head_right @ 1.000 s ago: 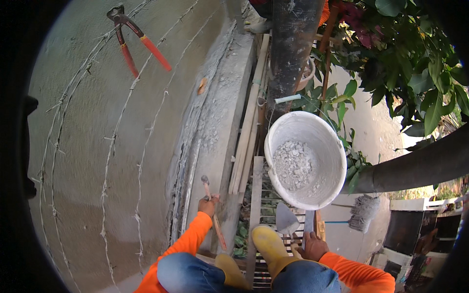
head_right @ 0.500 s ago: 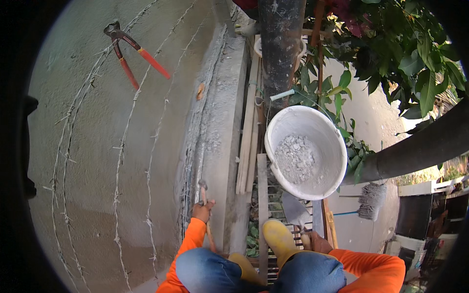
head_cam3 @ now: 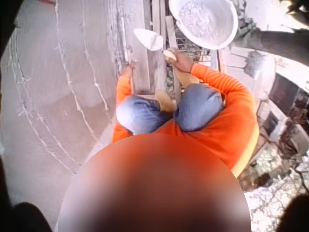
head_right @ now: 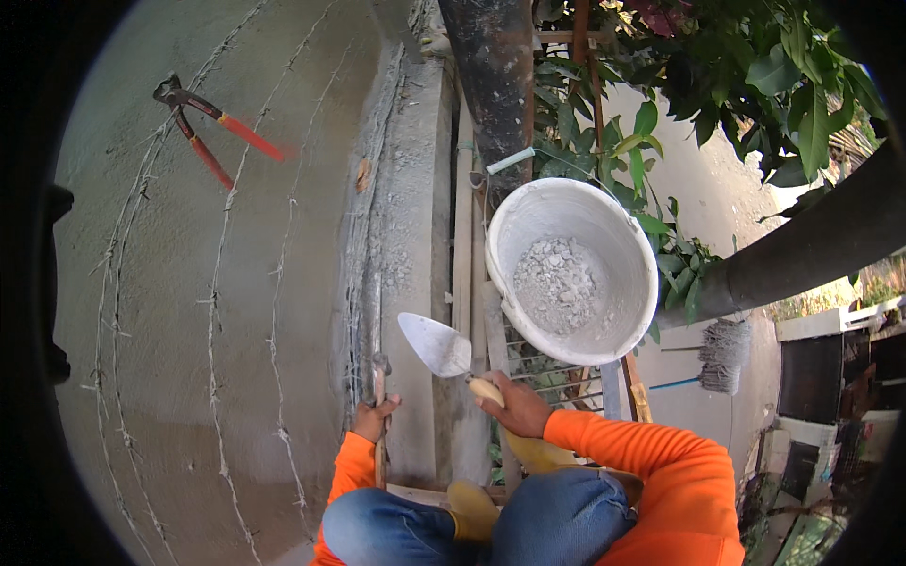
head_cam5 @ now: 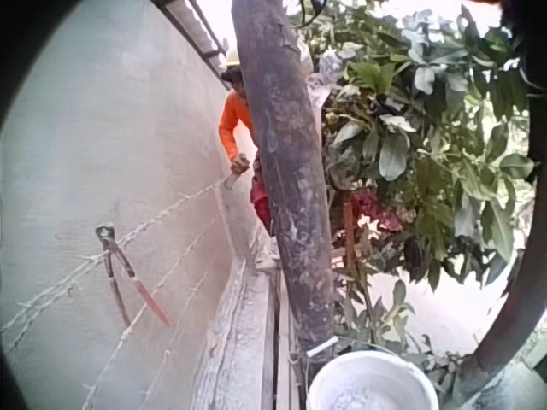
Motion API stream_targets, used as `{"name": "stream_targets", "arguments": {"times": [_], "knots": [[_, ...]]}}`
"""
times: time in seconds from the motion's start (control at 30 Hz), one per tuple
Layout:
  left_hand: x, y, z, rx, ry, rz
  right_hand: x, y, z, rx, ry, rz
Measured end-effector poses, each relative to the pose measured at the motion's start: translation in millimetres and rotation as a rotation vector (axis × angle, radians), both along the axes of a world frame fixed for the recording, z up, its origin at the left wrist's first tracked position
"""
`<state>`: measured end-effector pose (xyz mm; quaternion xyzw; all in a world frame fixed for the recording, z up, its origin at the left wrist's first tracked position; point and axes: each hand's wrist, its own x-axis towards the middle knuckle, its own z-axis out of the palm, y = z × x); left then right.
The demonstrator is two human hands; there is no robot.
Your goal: The person uses a hammer and chisel to chip away concrete along a narrow vertical section of a wall, then uses a trowel to scoop the debris into a bucket. A second worker is visible nearby performing similar work.
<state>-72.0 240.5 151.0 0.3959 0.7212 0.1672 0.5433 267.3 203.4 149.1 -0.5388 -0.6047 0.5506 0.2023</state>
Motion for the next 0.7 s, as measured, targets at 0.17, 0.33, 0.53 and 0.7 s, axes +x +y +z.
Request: {"name": "stream_targets", "arguments": {"times": [0.17, 0.33, 0.53, 0.7], "knots": [[20.0, 24.7, 22.5, 0.096, -0.158, 0.069, 72.8, -44.8, -1.6, -0.002, -0.351, 0.025], [60.6, 66.4, -1.5, 0.19, -0.254, 0.192, 116.8, -70.6, -6.3, 0.048, -0.538, 0.011], [121.2, 118.6, -23.4, 0.104, -0.188, 0.295, 65.0, -40.1, 19.5, 0.296, -0.238, -0.017], [159.4, 130.0, -38.0, 0.148, -0.159, 0.334, -26.1, 23.8, 8.8, -0.344, 0.527, -0.224]]}}
